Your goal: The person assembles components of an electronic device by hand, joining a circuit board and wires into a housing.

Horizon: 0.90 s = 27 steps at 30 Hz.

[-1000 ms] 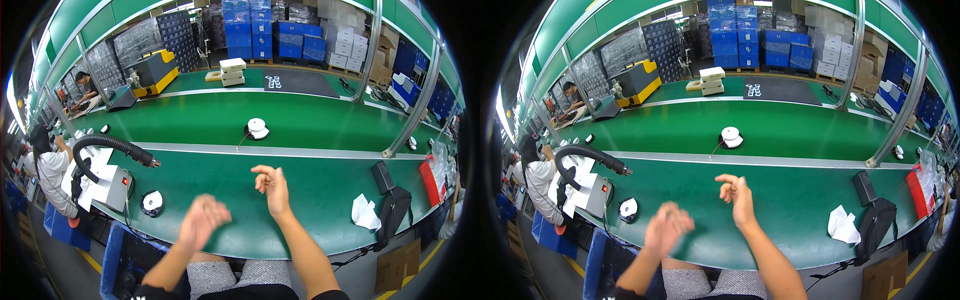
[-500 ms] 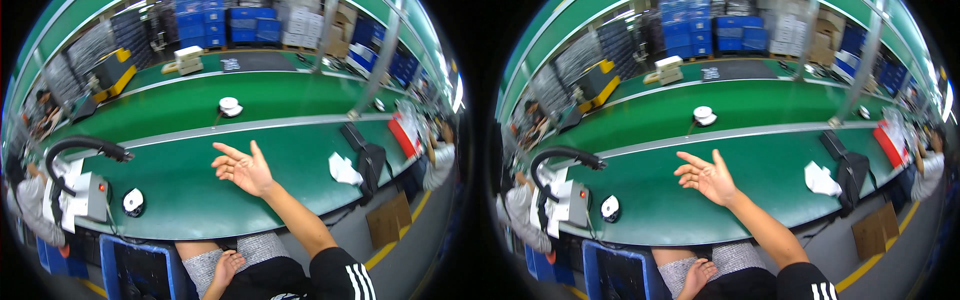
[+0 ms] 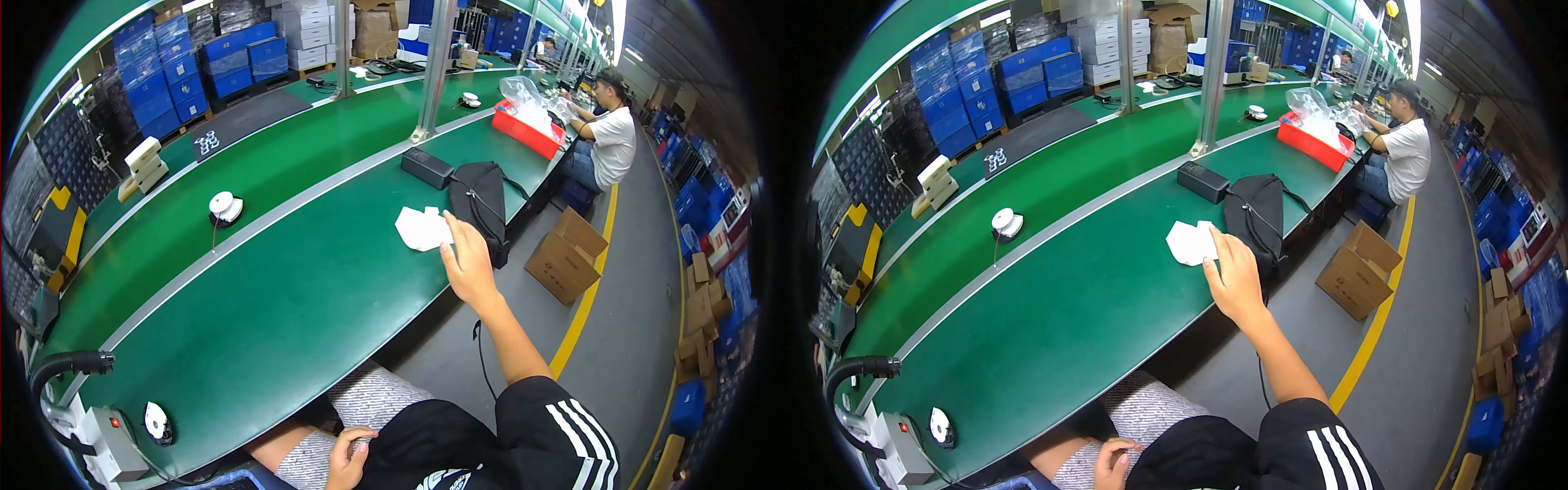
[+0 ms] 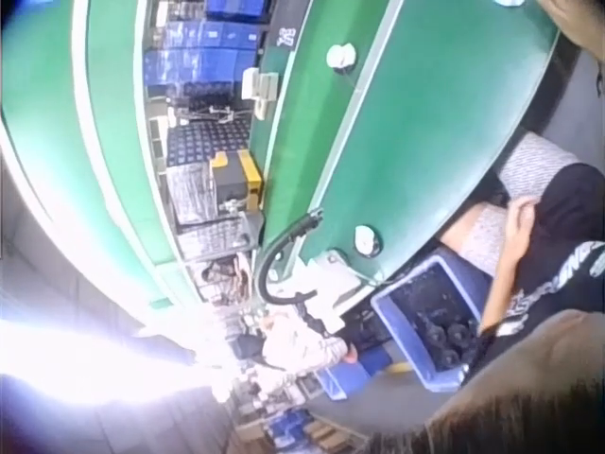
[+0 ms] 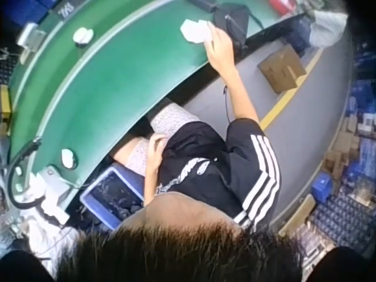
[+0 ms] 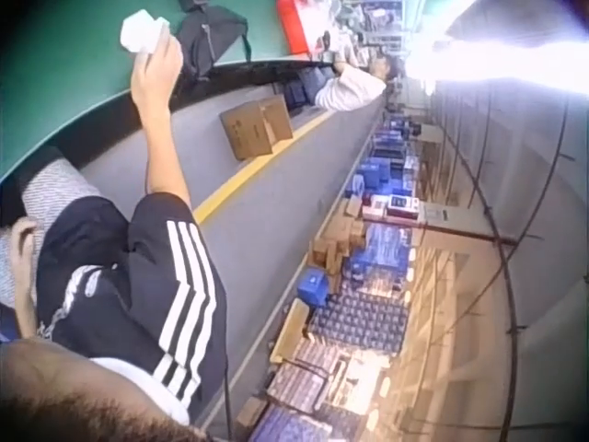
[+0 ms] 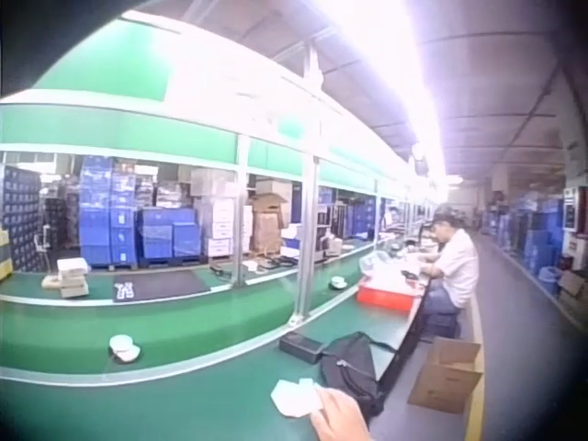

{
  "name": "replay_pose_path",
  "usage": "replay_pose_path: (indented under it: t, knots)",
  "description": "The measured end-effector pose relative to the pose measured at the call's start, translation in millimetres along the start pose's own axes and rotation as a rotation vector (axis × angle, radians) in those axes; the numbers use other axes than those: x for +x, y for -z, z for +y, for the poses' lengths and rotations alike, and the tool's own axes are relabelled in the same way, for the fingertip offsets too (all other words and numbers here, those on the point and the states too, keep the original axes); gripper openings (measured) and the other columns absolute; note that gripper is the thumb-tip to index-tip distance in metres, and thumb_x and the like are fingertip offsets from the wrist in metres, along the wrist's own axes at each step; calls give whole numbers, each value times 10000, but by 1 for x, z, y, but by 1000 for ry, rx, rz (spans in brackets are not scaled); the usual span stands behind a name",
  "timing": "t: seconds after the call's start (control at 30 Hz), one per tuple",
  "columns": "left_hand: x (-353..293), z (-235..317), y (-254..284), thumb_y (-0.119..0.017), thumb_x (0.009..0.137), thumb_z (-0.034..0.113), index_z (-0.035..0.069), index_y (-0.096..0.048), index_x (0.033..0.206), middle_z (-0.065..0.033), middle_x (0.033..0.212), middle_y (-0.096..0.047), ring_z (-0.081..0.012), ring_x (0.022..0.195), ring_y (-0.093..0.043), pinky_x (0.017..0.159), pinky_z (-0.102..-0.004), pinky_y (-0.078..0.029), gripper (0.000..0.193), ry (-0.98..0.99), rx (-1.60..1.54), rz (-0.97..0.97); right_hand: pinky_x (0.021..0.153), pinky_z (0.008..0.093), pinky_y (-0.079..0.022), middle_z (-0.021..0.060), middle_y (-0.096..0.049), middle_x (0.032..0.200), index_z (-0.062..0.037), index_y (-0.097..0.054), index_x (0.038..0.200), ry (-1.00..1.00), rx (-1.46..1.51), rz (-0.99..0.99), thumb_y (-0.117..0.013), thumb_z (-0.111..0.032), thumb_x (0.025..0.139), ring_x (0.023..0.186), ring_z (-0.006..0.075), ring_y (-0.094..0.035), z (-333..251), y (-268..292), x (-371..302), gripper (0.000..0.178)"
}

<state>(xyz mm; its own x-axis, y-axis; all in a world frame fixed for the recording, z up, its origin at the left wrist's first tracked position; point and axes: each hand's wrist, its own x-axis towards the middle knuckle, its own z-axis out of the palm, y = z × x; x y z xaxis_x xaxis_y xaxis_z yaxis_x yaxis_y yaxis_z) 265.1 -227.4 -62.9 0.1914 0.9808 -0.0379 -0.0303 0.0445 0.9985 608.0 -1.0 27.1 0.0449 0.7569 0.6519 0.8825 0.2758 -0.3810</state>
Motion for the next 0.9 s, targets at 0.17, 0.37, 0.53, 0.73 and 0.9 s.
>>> replay_pose_path:
  t: [0.17,0.37,0.53,0.73,0.9]
  knots:
    - [83,83,-3,-599,860,15,-11,-654,1024,-182,1015,-679,-312,949,-668,873,-379,-523,174,-439,110,-268,1028,528,-368,162,-646,980,-39,-479,1392,48,-84,-98,-549,-248,940,1029,324,-581,-7,-29,-12,503]
    - [181,126,-45,-612,813,15,7,-640,1014,-162,1014,-651,-348,970,-614,875,-420,-481,203,-648,570,-140,1049,525,-336,176,-652,1003,-44,-476,1394,124,20,-205,-549,-290,935,1075,341,-565,-46,-26,-40,525]
    - [248,101,-72,-607,876,113,26,-616,1168,-180,1243,-591,-351,1206,-527,1057,-464,-396,305,-622,933,-3,1006,466,-364,152,-643,1130,-7,-582,1237,42,114,-34,-526,-245,913,1104,347,-558,-51,9,-44,406]
    - [280,68,-87,-589,907,191,51,-614,1232,-106,1324,-577,-319,1264,-494,1115,-589,-292,354,-592,1122,-130,1021,445,-356,164,-592,1231,3,-609,1226,-24,87,-71,-408,-265,980,1159,345,-519,-21,18,-38,416]
    - [277,62,-82,-591,904,179,47,-607,1237,-75,1323,-578,-302,1278,-489,1122,-629,-247,358,-610,1139,-90,1045,486,-333,158,-543,1321,-25,-585,1302,40,-25,-112,-463,-272,945,1203,352,-489,-8,12,-46,452]
